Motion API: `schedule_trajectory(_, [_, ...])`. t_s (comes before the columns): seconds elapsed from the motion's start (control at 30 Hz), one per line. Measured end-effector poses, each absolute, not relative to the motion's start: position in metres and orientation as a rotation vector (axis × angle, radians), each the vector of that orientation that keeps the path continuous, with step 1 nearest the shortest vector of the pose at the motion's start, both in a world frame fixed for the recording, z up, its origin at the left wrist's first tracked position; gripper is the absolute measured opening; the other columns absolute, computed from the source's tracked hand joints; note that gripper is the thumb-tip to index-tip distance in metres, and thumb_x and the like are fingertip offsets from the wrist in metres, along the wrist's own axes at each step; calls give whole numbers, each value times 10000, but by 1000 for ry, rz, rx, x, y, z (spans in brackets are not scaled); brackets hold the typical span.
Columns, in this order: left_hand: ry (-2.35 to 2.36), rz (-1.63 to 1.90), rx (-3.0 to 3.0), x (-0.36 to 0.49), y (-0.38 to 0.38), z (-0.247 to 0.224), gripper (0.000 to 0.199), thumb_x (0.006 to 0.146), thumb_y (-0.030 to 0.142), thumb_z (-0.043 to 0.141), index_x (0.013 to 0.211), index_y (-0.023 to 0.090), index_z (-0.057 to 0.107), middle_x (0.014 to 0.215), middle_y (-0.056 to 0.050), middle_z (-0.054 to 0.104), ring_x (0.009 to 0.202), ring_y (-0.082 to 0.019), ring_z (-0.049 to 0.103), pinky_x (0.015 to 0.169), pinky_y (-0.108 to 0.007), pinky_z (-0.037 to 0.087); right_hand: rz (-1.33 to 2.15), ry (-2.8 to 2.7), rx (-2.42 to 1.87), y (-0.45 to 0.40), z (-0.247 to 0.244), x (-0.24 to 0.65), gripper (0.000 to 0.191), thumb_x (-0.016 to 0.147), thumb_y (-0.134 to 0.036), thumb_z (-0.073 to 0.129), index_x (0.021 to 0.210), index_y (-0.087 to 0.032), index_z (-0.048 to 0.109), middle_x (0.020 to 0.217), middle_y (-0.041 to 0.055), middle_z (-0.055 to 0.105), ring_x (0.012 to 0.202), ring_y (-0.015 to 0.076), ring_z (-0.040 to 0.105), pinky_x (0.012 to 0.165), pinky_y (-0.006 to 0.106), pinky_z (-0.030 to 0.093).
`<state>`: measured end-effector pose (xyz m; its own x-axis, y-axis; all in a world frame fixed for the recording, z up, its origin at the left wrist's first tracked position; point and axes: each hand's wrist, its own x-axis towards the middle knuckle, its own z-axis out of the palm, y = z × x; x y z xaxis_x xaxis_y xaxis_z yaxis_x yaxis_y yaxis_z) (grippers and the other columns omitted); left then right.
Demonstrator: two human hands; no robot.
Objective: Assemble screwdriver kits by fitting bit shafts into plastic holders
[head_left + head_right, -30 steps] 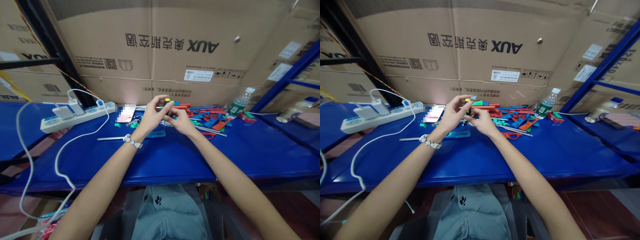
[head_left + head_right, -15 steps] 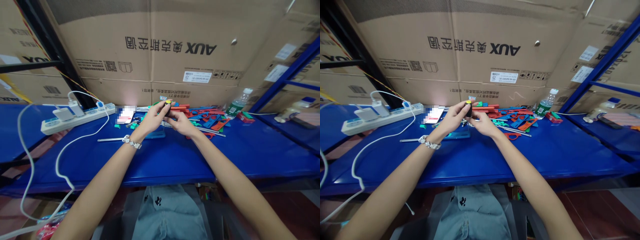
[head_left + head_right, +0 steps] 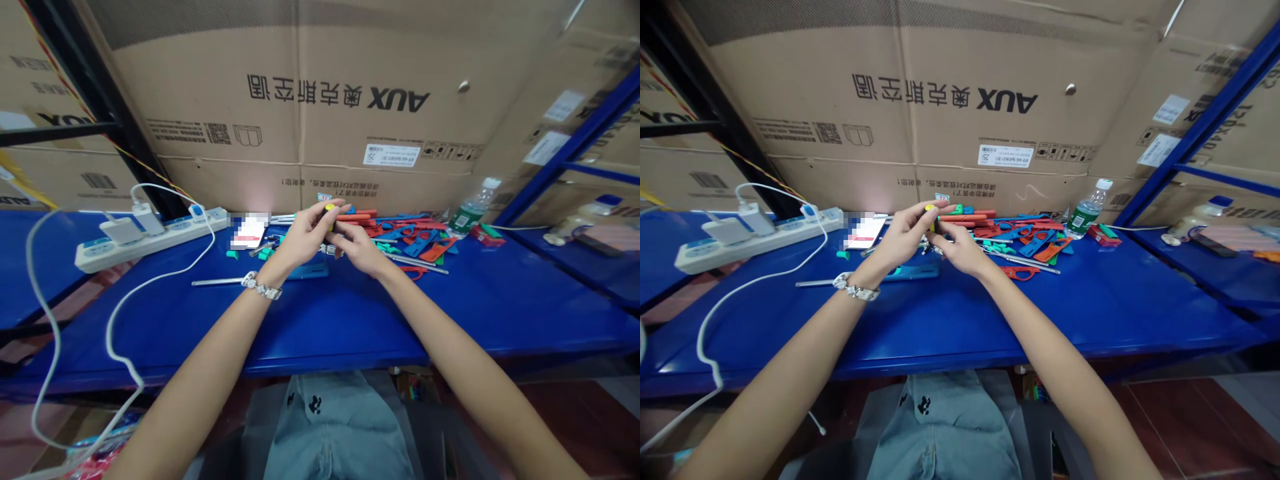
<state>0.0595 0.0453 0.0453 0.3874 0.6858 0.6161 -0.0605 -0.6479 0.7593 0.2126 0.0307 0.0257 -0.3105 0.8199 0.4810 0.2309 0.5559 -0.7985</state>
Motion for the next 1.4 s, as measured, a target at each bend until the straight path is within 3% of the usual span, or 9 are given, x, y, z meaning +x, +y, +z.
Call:
schedule_trajectory(0.13, [628,1428,1941,63,45,40,420,1013,546,579,1268,228,678,1220,-119,761,1189,-244,699,1014,-395,550,756,-1861,-829,32,31,221,375,875,-575,681,854,-202,706,863,54,707,874,243,637,815,390,523])
schedule_trajectory(0.27, [845,1738,1790,74,42,36,406,800,472,864,1043,203,680,975,-69,767,887,-192,715,766,-306,573,519,-1720,-1025,33,23,211,333,801,-443,735,655,-220,536,694,8,607,706,185,550,697,331,463])
schedule_trajectory(0.37, [873,1792,1747,77,40,37,382,764,475,889,892,195,662,837,-29,745,755,-158,681,723,-293,560,362,-1617,-1176,29,18,200,348,758,-357,753,629,-241,451,619,-20,533,635,170,507,652,319,427])
schedule_trajectory(0.5, [751,1637,1892,66,41,41,282,921,468,733,986,193,717,956,-66,784,882,-187,727,835,-326,577,345,-1630,-1172,25,22,200,277,802,-445,759,768,-226,593,740,22,644,704,204,587,722,355,491])
schedule_trajectory(0.67, [599,1410,2077,54,45,44,322,1050,431,504,1058,206,734,1108,-93,785,1066,-203,723,997,-356,545,811,-1870,-805,28,32,220,391,890,-581,674,953,-199,722,954,61,752,962,249,667,891,397,530])
schedule_trajectory(0.97, [836,1675,1799,74,37,39,311,849,472,813,937,187,727,893,-60,775,797,-171,704,758,-302,572,447,-1689,-1104,33,19,208,347,778,-429,784,667,-220,530,638,-18,554,623,160,509,624,313,417])
schedule_trajectory(1.1, [715,1510,1943,68,38,40,309,984,456,644,1055,177,754,1027,-94,799,949,-204,743,896,-339,582,409,-1711,-1212,31,21,210,314,796,-480,787,809,-199,647,770,40,672,723,209,611,718,361,502])
schedule_trajectory(1.23, [652,1382,2075,59,41,42,387,1061,472,494,1113,192,755,1123,-113,791,1134,-240,716,1023,-391,550,791,-1916,-896,30,28,224,395,876,-562,696,998,-188,735,1022,100,754,999,268,681,918,432,543])
schedule_trajectory(1.4, [727,1485,2003,63,40,41,335,1007,517,604,1109,228,739,1124,-100,783,1083,-229,720,950,-381,576,832,-1913,-859,34,25,225,368,853,-561,722,883,-195,721,877,53,735,884,241,664,853,409,538])
